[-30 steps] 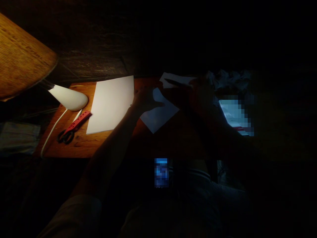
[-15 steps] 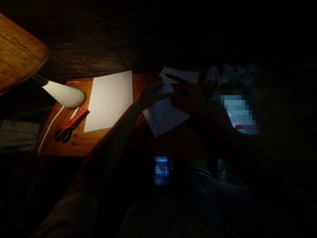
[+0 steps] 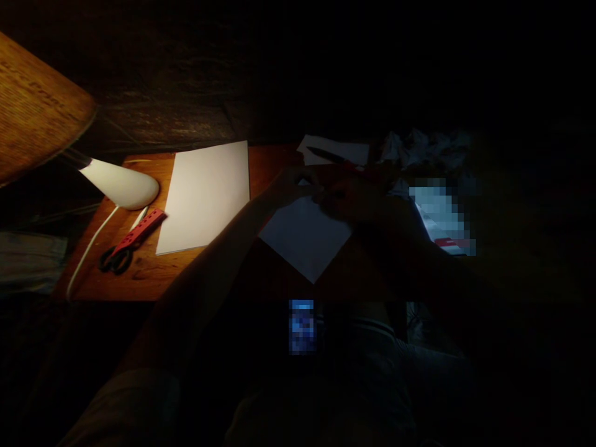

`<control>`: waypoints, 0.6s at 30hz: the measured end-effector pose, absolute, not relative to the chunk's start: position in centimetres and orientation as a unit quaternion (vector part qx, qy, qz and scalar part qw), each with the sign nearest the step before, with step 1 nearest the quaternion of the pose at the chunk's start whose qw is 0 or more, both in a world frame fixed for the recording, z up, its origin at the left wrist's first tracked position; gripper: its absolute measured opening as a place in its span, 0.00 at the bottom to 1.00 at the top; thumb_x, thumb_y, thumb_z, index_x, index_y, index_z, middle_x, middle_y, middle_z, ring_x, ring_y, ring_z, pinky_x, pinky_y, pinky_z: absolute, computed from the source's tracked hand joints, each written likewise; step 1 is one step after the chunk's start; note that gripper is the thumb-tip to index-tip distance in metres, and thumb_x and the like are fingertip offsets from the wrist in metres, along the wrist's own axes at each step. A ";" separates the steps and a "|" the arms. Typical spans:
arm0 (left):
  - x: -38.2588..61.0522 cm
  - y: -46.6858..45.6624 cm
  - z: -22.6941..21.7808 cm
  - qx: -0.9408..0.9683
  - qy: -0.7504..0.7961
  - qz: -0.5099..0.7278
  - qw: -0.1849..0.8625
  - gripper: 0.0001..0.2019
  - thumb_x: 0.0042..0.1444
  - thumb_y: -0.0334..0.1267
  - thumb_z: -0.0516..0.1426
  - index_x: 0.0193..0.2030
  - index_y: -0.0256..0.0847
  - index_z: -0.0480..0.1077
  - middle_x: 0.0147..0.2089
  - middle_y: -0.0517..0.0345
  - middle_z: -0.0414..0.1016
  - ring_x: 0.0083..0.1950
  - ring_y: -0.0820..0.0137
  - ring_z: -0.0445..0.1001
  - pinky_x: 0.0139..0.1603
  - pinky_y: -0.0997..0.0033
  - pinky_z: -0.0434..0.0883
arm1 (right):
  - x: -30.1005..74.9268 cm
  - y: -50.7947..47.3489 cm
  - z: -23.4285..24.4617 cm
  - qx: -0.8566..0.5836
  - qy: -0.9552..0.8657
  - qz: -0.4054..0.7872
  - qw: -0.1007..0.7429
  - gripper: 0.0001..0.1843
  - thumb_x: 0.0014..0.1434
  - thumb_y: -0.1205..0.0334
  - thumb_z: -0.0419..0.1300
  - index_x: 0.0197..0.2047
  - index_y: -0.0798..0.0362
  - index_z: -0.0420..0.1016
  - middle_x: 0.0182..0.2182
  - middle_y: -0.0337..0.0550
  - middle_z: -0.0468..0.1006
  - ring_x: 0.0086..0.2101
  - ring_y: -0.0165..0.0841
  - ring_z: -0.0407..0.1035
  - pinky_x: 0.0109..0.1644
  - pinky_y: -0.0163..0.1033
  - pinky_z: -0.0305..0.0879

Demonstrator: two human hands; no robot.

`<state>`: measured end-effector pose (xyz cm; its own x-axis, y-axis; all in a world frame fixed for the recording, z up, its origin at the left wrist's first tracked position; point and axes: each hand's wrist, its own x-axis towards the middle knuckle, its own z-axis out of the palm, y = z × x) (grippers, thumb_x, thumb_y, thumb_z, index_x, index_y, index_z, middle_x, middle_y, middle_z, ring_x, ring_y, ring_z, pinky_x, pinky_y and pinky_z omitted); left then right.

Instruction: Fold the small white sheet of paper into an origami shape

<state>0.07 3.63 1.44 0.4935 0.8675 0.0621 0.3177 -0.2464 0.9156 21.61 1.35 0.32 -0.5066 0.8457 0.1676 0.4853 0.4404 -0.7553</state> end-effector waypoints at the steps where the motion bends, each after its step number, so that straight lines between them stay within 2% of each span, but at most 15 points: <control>1: 0.4 3.7 1.3 0.727 0.405 0.309 0.461 0.20 0.56 0.52 0.71 0.27 0.40 0.73 0.28 0.57 0.80 0.36 0.69 0.81 0.43 0.67 0.77 | 21.5 1.4 0.2 -0.417 -0.800 0.327 0.281 0.36 0.62 0.24 0.61 0.24 0.50 0.73 0.22 0.39 0.72 0.27 0.31 0.61 0.30 0.40 0.50; 5: 0.9 4.0 1.0 0.716 0.433 0.325 0.441 0.19 0.57 0.50 0.70 0.25 0.41 0.71 0.28 0.58 0.79 0.37 0.69 0.80 0.45 0.66 0.76 | 21.4 1.8 -0.2 -0.416 -0.784 0.333 0.317 0.35 0.61 0.25 0.60 0.24 0.50 0.72 0.23 0.39 0.71 0.25 0.30 0.59 0.29 0.40 0.50; 10: 0.7 4.4 0.1 0.710 0.443 0.359 0.413 0.14 0.59 0.43 0.68 0.27 0.40 0.73 0.30 0.59 0.78 0.39 0.69 0.77 0.46 0.67 0.72 | 21.2 1.8 -0.4 -0.414 -0.758 0.349 0.363 0.27 0.60 0.34 0.63 0.25 0.50 0.74 0.23 0.39 0.72 0.26 0.30 0.61 0.30 0.40 0.53; 14: 0.3 4.7 -0.6 0.661 0.447 0.432 0.420 0.11 0.59 0.37 0.67 0.28 0.41 0.73 0.31 0.62 0.74 0.36 0.72 0.71 0.41 0.69 0.67 | 21.2 2.2 -0.8 -0.428 -0.724 0.363 0.401 0.21 0.59 0.44 0.68 0.26 0.50 0.74 0.24 0.38 0.73 0.27 0.30 0.63 0.31 0.39 0.55; 18: -0.2 5.0 -0.8 0.575 0.436 0.496 0.484 0.16 0.62 0.34 0.66 0.25 0.41 0.68 0.28 0.64 0.66 0.30 0.77 0.62 0.32 0.70 0.59 | 21.2 2.3 -0.8 -0.458 -0.636 0.438 0.441 0.16 0.57 0.48 0.73 0.29 0.50 0.79 0.24 0.36 0.72 0.26 0.29 0.61 0.29 0.37 0.54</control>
<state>-0.15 4.95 -0.85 0.1283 0.9805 0.1488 0.0207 -0.1527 0.9881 21.22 2.30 -0.77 -0.1910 0.9685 0.1595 0.1966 0.1969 -0.9605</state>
